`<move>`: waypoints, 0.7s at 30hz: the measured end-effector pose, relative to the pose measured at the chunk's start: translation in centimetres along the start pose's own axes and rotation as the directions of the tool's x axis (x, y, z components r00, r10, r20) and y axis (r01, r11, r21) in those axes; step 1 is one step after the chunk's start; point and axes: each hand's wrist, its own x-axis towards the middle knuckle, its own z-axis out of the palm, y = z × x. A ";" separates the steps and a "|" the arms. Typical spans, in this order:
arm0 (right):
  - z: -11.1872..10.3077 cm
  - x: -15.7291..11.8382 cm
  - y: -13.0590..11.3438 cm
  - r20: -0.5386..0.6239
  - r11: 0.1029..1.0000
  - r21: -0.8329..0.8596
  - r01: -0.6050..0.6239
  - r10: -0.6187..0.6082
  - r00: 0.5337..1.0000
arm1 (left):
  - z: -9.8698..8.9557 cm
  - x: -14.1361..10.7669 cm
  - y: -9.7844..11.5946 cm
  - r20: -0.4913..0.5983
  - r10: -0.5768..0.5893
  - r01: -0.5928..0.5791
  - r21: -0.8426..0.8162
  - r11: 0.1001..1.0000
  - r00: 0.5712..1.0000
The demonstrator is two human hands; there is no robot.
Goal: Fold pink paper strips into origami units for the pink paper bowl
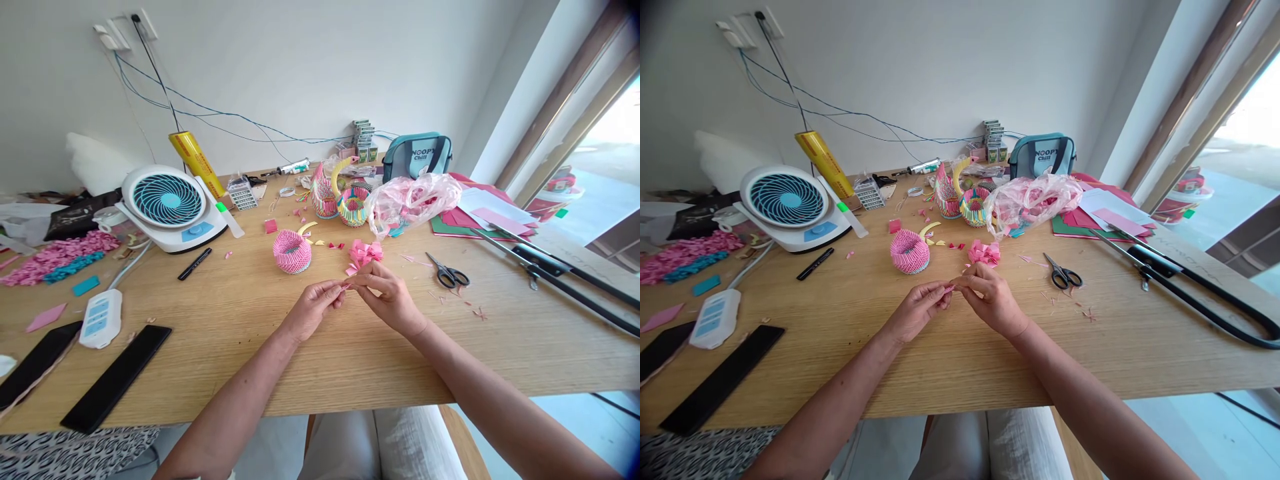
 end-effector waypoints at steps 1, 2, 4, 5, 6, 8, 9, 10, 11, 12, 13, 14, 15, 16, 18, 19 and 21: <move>0.0 0.0 -0.1 -0.008 1.000 0.004 -0.008 0.008 1.000 | 0.0 0.0 0.1 -0.006 -0.005 0.005 -0.010 1.000 1.000; 0.0 0.0 -0.2 -0.012 1.000 0.008 -0.013 0.013 1.000 | 0.1 0.0 0.1 -0.014 -0.008 0.008 -0.013 1.000 1.000; 0.1 0.0 -0.2 -0.006 1.000 0.016 -0.014 0.014 1.000 | 0.1 0.0 0.0 -0.026 -0.013 0.013 -0.006 1.000 1.000; 0.2 0.0 -0.2 0.000 1.000 0.020 -0.010 0.010 1.000 | 0.1 0.0 0.0 -0.028 -0.017 0.017 0.001 1.000 0.999; 0.2 -0.1 -0.1 0.007 1.000 0.024 -0.005 0.005 1.000 | 0.0 0.0 -0.1 -0.028 -0.020 0.021 0.008 1.000 0.999; 0.4 -0.1 0.1 0.011 1.000 0.030 0.006 -0.007 1.000 | 0.0 0.1 -0.3 -0.026 -0.024 0.024 0.024 0.999 0.999; 0.5 -0.2 0.3 0.007 0.999 0.031 0.012 -0.012 1.000 | 0.0 0.1 -0.3 -0.025 -0.025 0.026 0.034 0.999 0.999; 0.6 -0.2 0.4 0.003 0.999 0.031 0.017 -0.017 1.000 | 0.0 0.1 -0.4 -0.024 -0.024 0.025 0.047 0.999 0.999; 0.7 -0.2 0.5 -0.001 0.999 0.031 0.021 -0.021 1.000 | -0.1 0.1 -0.4 -0.022 -0.021 0.023 0.064 0.998 1.000; 0.7 -0.2 0.5 -0.004 0.999 0.030 0.023 -0.023 1.000 | -0.1 0.1 -0.4 -0.021 -0.016 0.018 0.086 0.996 1.000; 0.7 -0.2 0.6 -0.002 0.999 0.027 0.023 -0.023 1.000 | -0.1 0.1 -0.5 -0.018 -0.008 0.010 0.111 0.994 1.000; 0.7 -0.2 0.5 0.004 0.999 0.024 0.021 -0.021 1.000 | -0.1 0.2 -0.5 -0.014 0.001 0.000 0.137 0.991 1.000; 0.7 -0.2 0.5 0.015 1.000 0.022 0.017 -0.017 1.000 | -0.1 0.2 -0.6 -0.011 0.009 -0.007 0.159 0.987 1.000; 0.7 -0.3 0.5 0.029 1.000 0.021 0.011 -0.012 1.000 | -0.2 0.2 -0.7 -0.012 0.011 -0.009 0.171 0.985 1.000; 0.7 -0.4 0.5 0.058 1.000 0.028 -0.009 0.007 0.998 | -0.2 0.3 -1.0 -0.023 0.003 0.001 0.153 0.988 1.000; 0.6 -0.5 0.6 0.063 0.999 0.035 -0.024 0.021 0.998 | -0.3 0.4 -1.1 -0.031 -0.007 0.011 0.121 0.993 0.999; 0.4 -0.5 0.9 0.032 0.997 0.043 -0.064 0.062 0.998 | -0.4 0.5 -1.3 -0.047 -0.023 0.025 0.039 0.999 0.999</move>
